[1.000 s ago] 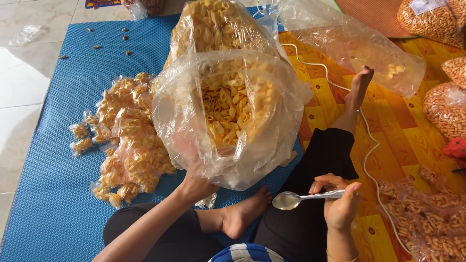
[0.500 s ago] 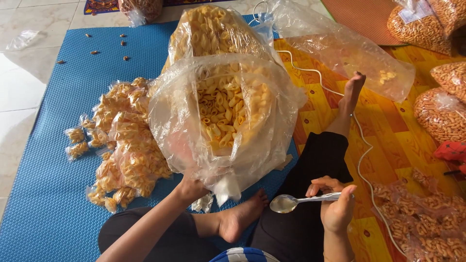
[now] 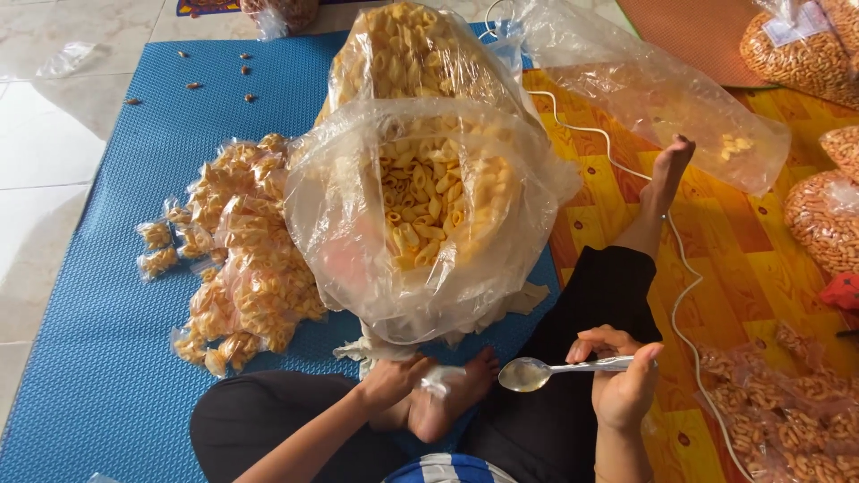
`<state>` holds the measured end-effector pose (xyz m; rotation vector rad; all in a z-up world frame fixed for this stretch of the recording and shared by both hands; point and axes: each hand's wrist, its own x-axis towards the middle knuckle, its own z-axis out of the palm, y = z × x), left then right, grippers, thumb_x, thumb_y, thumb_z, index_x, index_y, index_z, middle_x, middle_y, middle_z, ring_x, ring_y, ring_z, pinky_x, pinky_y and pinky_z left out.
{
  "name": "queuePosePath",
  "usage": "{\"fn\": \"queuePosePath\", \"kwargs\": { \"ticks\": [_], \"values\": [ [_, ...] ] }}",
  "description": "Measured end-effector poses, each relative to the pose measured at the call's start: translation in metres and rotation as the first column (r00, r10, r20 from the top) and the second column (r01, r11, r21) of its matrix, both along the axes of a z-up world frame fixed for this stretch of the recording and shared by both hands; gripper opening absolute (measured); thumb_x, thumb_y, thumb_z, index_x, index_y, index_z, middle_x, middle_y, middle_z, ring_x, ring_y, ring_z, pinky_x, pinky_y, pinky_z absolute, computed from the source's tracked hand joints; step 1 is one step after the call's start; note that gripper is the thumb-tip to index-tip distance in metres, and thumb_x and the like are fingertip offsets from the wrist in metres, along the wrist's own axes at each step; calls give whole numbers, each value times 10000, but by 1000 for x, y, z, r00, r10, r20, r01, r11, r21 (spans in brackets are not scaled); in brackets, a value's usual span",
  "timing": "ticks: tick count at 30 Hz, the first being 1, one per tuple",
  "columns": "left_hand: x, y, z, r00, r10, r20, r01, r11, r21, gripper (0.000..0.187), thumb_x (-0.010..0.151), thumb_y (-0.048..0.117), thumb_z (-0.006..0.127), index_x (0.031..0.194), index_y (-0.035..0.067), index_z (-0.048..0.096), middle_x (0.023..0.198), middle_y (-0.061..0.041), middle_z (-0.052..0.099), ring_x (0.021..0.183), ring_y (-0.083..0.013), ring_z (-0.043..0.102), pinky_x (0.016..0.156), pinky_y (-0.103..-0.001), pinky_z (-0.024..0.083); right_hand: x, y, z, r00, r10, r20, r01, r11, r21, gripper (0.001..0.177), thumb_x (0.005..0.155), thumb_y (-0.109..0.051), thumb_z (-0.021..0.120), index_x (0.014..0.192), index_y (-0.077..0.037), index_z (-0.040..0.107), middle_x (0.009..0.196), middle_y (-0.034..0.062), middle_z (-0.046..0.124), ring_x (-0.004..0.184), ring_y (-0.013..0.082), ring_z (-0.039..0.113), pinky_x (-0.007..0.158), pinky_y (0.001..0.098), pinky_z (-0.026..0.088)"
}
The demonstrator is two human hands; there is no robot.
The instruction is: Packaging snacks by scooping them from a large bulk bag into small individual bags and sealing them.
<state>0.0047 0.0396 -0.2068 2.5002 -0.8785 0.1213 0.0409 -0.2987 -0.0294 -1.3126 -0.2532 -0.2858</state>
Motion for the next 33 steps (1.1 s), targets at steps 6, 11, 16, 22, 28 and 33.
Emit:
{"fn": "queuePosePath", "kwargs": {
  "ticks": [6, 11, 16, 22, 28, 33],
  "values": [
    [-11, -8, -13, 952, 250, -175, -258, 966, -24, 383, 765, 167, 727, 1146, 130, 718, 1023, -73, 726, 786, -326, 694, 665, -421, 541, 1, 0, 6, 1000, 6, 22, -7, 1000, 25, 755, 1107, -639, 262, 935, -77, 736, 689, 60, 612, 610, 155, 590, 617, 271, 509],
    [-15, -5, 7, 923, 195, -331, -233, 969, -78, 371, 998, 298, 524, 1207, 32, 679, 1183, -149, 653, 948, -354, 652, 833, -434, 508, 1, 11, 11, 999, 39, 14, -40, 997, 62, 723, 1087, -657, 312, 952, -94, 745, 684, 53, 620, 592, 152, 606, 601, 263, 525],
    [-16, 0, 34, 916, 341, -213, -358, 933, -45, 492, 950, 141, 589, 1429, 73, 505, 1267, -177, 633, 967, -379, 689, 762, -444, 579, 4, 19, 21, 996, 88, 22, -90, 991, 103, 730, 1077, -661, 319, 935, -79, 736, 674, 63, 628, 576, 171, 606, 602, 274, 528],
    [-22, 9, 60, 879, 377, -291, -407, 912, -48, 273, 966, 238, 609, 1195, 122, 702, 874, -141, 768, 669, -340, 736, 568, -435, 548, 9, 33, 36, 984, 162, 76, -170, 980, 107, 730, 1060, -683, 333, 940, -74, 716, 677, 62, 633, 577, 168, 604, 604, 272, 525],
    [-23, 11, 79, 824, 396, -404, -463, 883, -79, 177, 912, 185, 666, 1014, 96, 779, 843, -51, 810, 608, -242, 752, 605, -346, 591, 13, 44, 56, 972, 199, 128, -213, 971, 111, 712, 1051, -680, 328, 948, -81, 700, 667, 59, 606, 585, 169, 585, 599, 272, 511],
    [-33, 3, 140, 755, 308, -579, -617, 635, -466, 190, 886, 137, 773, 748, 16, 721, 534, 0, 542, 464, -81, 370, 433, -241, 306, 13, 53, 57, 939, 289, 188, -316, 939, 136, 680, 1061, -666, 356, 960, -82, 689, 613, -11, 449, 515, 129, 479, 568, 286, 513]
  ]
}}
